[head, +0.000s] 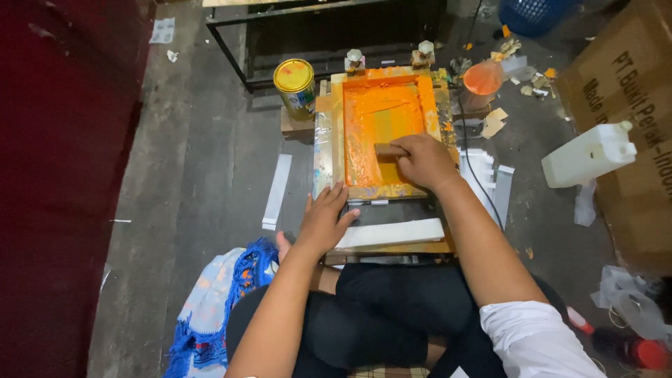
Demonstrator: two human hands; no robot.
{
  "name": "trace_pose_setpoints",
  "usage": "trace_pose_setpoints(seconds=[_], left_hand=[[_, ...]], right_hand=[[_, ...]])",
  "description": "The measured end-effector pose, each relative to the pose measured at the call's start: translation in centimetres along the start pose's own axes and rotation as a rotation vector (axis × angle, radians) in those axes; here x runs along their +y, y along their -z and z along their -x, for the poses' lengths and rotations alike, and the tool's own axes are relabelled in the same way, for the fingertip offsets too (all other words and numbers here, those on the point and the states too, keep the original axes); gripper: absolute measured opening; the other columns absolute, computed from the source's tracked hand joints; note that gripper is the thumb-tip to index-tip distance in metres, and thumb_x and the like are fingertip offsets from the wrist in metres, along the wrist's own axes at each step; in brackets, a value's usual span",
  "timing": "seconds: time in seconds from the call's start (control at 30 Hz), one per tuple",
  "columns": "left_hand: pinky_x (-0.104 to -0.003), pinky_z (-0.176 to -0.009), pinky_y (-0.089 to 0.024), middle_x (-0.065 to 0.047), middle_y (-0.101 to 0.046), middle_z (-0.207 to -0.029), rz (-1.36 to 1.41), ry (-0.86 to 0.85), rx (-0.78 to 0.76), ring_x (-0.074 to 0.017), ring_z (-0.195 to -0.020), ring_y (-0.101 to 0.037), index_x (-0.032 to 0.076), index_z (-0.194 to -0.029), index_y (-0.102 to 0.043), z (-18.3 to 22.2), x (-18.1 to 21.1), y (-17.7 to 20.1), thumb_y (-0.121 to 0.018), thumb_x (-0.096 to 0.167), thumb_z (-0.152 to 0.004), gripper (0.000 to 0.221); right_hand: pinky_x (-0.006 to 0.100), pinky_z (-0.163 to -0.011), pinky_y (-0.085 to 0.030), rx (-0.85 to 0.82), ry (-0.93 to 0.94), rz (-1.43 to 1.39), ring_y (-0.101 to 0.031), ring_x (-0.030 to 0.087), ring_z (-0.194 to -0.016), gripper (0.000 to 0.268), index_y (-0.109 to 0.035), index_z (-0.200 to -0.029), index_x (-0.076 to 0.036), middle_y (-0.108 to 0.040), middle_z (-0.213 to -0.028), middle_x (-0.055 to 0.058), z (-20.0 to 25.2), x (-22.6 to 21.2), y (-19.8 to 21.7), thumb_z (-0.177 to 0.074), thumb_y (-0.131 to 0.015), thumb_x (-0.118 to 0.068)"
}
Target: Manual screen printing of orange ink onto white paper strips using a squeegee.
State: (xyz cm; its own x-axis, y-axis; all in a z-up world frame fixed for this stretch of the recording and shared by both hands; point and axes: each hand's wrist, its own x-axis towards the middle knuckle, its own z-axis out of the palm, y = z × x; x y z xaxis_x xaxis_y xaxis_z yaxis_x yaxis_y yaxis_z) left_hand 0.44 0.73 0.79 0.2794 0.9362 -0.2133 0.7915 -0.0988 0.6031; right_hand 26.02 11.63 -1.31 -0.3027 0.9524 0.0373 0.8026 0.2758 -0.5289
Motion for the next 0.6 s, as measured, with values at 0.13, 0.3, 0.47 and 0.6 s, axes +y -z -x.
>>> trace_pose_setpoints(seconds=[0.13, 0.3, 0.47, 0.6], left_hand=[[-0.066, -0.123, -0.006, -0.014, -0.035, -0.164, 0.024, 0.006, -0.004, -0.0383, -0.152, -0.029, 0.004, -0.154, -0.042, -1.0, -0.4, 0.0, -0.053, 0.043, -0.104, 0.064], [-0.066, -0.123, -0.007, -0.013, -0.037, -0.164, 0.027, -0.007, 0.011, -0.0384, -0.152, -0.029, 0.006, -0.153, -0.043, -1.2, -0.9, 0.0, -0.056, 0.042, -0.103, 0.063], [-0.066, -0.123, -0.007, -0.013, -0.037, -0.163, 0.02, -0.022, 0.041, -0.038, -0.151, -0.03, 0.006, -0.154, -0.043, -0.9, -1.5, -0.9, -0.056, 0.044, -0.103, 0.064], [-0.064, -0.124, -0.006, -0.009, -0.037, -0.164, -0.003, 0.016, 0.018, -0.0345, -0.152, -0.031, 0.009, -0.154, -0.043, 0.1, -1.3, -1.0, -0.054, 0.046, -0.104, 0.063]], right_hand=[[0.042, -0.114, -0.043, 0.045, 0.078, 0.035, -0.059, 0.031, -0.129, 0.04, -0.071, -0.13, -0.009, -0.072, -0.123, 0.01, -1.3, 1.1, -0.9, -0.092, -0.06, -0.008], [0.038, -0.117, -0.039, 0.034, 0.127, 0.2, -0.055, 0.029, -0.135, 0.037, -0.071, -0.13, -0.01, -0.069, -0.13, 0.01, -2.1, 0.8, -1.6, -0.096, -0.06, -0.017], [0.043, -0.109, -0.046, -0.038, 0.102, 0.19, -0.059, 0.034, -0.125, 0.038, -0.071, -0.128, -0.012, -0.071, -0.121, 0.01, -1.3, 0.3, -1.5, -0.092, -0.059, -0.017], [0.047, -0.105, -0.049, -0.155, -0.005, 0.103, -0.064, 0.036, -0.119, 0.042, -0.072, -0.128, -0.01, -0.074, -0.116, 0.011, 0.7, -2.2, 0.2, -0.089, -0.06, -0.017]])
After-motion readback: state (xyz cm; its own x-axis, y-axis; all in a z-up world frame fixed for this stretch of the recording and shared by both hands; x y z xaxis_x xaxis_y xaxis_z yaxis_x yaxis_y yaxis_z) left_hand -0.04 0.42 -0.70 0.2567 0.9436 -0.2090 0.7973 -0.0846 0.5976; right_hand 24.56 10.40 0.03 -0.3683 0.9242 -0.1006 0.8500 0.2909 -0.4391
